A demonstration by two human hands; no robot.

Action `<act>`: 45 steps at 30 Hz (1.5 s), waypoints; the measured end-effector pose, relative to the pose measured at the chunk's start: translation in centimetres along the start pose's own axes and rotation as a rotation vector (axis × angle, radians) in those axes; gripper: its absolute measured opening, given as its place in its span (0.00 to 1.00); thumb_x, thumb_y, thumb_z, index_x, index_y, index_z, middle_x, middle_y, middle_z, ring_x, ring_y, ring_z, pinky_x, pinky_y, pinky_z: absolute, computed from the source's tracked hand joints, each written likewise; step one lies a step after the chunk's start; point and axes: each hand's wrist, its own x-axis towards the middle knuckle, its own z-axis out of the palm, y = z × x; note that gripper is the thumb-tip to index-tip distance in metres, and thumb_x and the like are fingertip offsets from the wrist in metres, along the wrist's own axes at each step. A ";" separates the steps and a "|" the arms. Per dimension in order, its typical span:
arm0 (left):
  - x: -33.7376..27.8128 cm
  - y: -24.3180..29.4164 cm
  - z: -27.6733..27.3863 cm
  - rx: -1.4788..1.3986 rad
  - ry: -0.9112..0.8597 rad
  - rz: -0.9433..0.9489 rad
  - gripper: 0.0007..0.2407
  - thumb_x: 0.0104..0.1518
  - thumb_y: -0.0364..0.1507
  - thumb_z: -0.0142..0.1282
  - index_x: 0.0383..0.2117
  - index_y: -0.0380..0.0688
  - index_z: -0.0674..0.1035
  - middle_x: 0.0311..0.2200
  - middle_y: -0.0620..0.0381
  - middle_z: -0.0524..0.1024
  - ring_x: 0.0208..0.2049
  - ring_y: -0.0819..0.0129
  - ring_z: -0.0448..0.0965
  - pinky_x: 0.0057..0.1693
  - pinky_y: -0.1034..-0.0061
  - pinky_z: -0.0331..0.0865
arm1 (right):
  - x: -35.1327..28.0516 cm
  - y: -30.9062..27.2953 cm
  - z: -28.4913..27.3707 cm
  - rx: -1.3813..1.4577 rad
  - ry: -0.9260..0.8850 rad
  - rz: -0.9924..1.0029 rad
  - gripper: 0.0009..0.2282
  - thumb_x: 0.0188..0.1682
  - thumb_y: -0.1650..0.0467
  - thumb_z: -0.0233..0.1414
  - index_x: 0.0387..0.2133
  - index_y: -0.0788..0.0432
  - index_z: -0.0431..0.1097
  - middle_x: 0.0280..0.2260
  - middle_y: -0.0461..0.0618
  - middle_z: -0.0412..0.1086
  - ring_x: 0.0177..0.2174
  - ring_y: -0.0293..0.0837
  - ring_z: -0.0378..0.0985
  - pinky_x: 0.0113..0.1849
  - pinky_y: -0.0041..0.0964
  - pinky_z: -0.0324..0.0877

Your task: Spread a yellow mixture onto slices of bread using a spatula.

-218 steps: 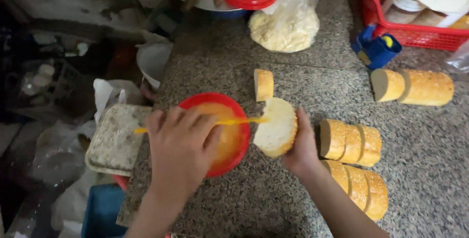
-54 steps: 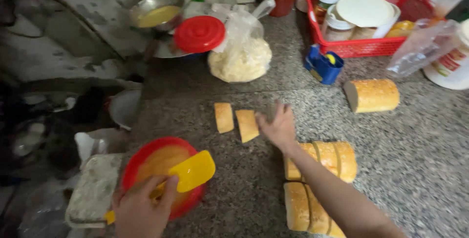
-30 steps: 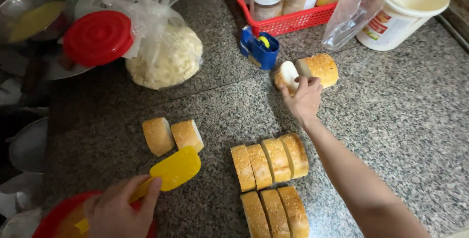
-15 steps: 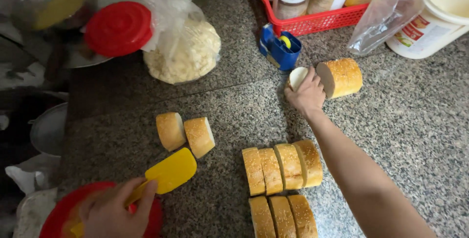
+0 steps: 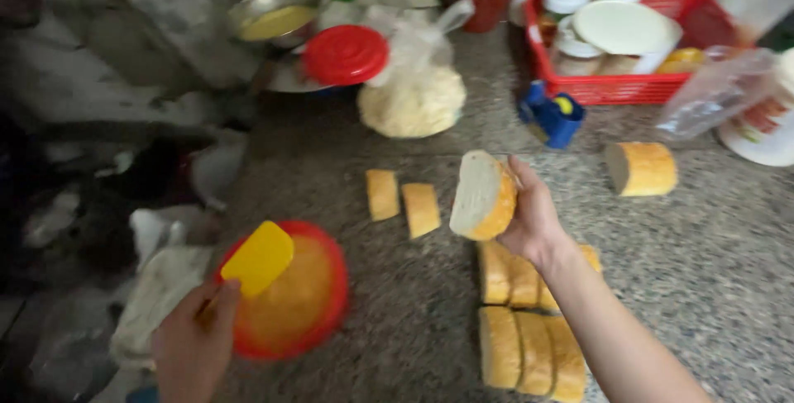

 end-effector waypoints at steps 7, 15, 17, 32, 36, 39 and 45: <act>1.0 -8.2 -0.4 -0.355 -0.015 -0.154 0.16 0.68 0.39 0.50 0.38 0.38 0.81 0.21 0.52 0.66 0.21 0.62 0.63 0.31 0.65 0.56 | 0.1 10.4 4.0 -0.030 -0.197 0.238 0.29 0.56 0.51 0.37 0.59 0.60 0.65 0.48 0.64 0.71 0.45 0.64 0.75 0.47 0.58 0.69; 2.5 -8.2 1.9 -0.602 -0.109 -0.085 0.15 0.62 0.35 0.53 0.35 0.31 0.83 0.27 0.50 0.81 0.29 0.66 0.74 0.37 0.73 0.68 | -0.6 14.9 8.1 -0.127 0.015 0.261 0.25 0.54 0.55 0.40 0.58 0.57 0.67 0.51 0.54 0.72 0.47 0.50 0.73 0.48 0.47 0.65; 3.1 -8.7 1.9 -0.251 -0.010 0.023 0.18 0.61 0.43 0.51 0.36 0.38 0.82 0.27 0.53 0.82 0.29 0.59 0.78 0.45 0.68 0.68 | -3.0 14.4 10.6 -0.121 0.064 0.254 0.27 0.55 0.55 0.37 0.61 0.59 0.64 0.55 0.61 0.69 0.51 0.55 0.71 0.53 0.50 0.63; 1.3 4.3 1.8 0.685 -0.070 0.801 0.07 0.59 0.31 0.54 0.25 0.46 0.83 0.21 0.56 0.79 0.25 0.63 0.78 0.47 0.64 0.63 | -2.0 16.8 8.3 -0.166 0.342 0.124 0.29 0.54 0.50 0.37 0.61 0.54 0.63 0.58 0.59 0.66 0.56 0.58 0.68 0.58 0.58 0.61; 0.7 6.3 1.5 0.695 -0.165 0.758 0.09 0.59 0.27 0.52 0.21 0.50 0.83 0.19 0.59 0.79 0.26 0.61 0.80 0.53 0.60 0.59 | -1.6 16.8 7.5 -0.134 0.318 0.162 0.31 0.49 0.47 0.45 0.59 0.54 0.67 0.58 0.60 0.67 0.57 0.63 0.68 0.60 0.62 0.58; 0.7 6.7 2.3 0.747 -0.147 0.797 0.12 0.58 0.25 0.54 0.16 0.51 0.81 0.16 0.63 0.75 0.25 0.66 0.77 0.58 0.59 0.57 | 1.2 17.4 3.5 -0.152 0.274 0.166 0.28 0.54 0.50 0.44 0.60 0.55 0.66 0.59 0.62 0.66 0.58 0.64 0.67 0.60 0.62 0.57; 1.4 6.3 3.3 0.733 -0.244 0.800 0.11 0.61 0.27 0.51 0.20 0.54 0.81 0.21 0.64 0.79 0.29 0.66 0.80 0.59 0.58 0.57 | -1.0 17.3 6.2 -0.137 0.283 0.177 0.30 0.51 0.49 0.44 0.57 0.57 0.68 0.57 0.64 0.68 0.56 0.65 0.69 0.58 0.64 0.59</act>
